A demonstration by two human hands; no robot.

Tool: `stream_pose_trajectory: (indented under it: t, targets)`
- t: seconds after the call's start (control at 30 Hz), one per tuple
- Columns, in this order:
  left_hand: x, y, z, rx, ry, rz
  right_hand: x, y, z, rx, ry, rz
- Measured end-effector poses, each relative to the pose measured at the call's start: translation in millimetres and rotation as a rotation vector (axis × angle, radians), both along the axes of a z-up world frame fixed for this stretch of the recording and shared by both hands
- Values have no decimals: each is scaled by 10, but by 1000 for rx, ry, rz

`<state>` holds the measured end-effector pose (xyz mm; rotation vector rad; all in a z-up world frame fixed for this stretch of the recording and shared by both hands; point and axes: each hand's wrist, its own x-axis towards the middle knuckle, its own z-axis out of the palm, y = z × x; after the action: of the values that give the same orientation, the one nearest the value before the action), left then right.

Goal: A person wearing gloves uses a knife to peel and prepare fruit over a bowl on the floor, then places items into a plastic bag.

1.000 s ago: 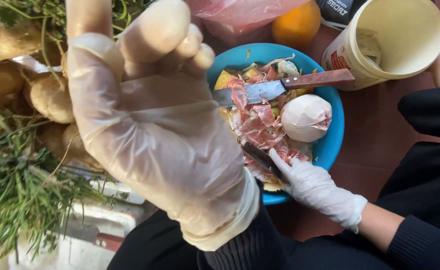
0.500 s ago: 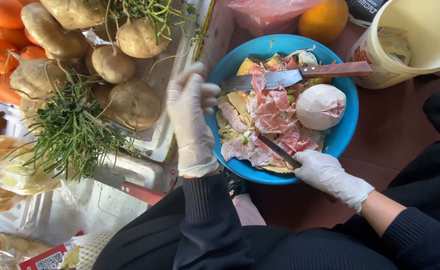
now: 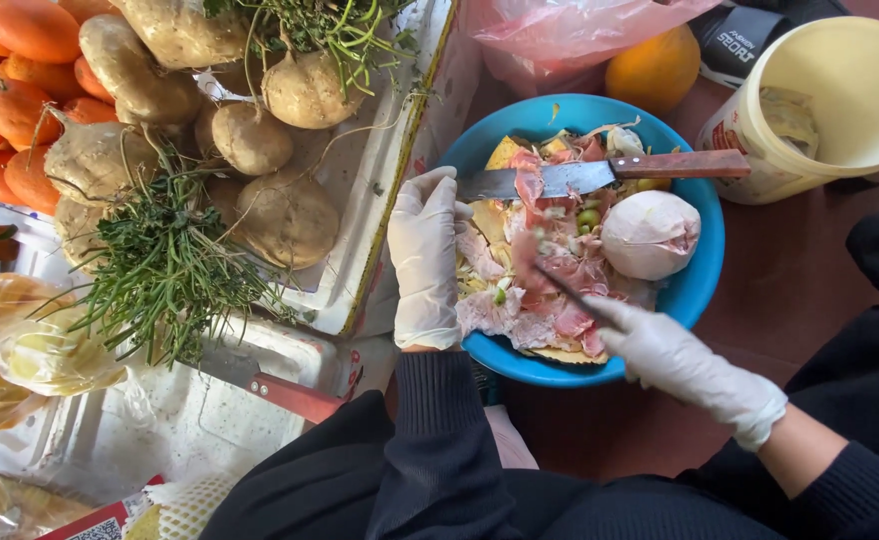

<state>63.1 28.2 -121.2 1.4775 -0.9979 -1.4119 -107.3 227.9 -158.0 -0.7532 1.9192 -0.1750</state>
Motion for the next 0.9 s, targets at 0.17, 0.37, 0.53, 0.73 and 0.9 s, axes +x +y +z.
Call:
stream_pose_trajectory:
  t: [0.17,0.37,0.53,0.73,0.9]
  targets:
    - [-13,-36,43,0,16,17,-41,17,-154,-130,111,174]
    - [-140,1,92,11,0,-21,-57,-189,-489,-122,221,202]
    - [-170,-14,-38,70,-19,-44,-85,-184,-182,-74,242,322]
    - [-206,-79,-13,95,3,-16,-545,-383,598,-75,440,448]
    - [-248,-59,88,77,134,-72,-1137,-548,573,-594,576,223]
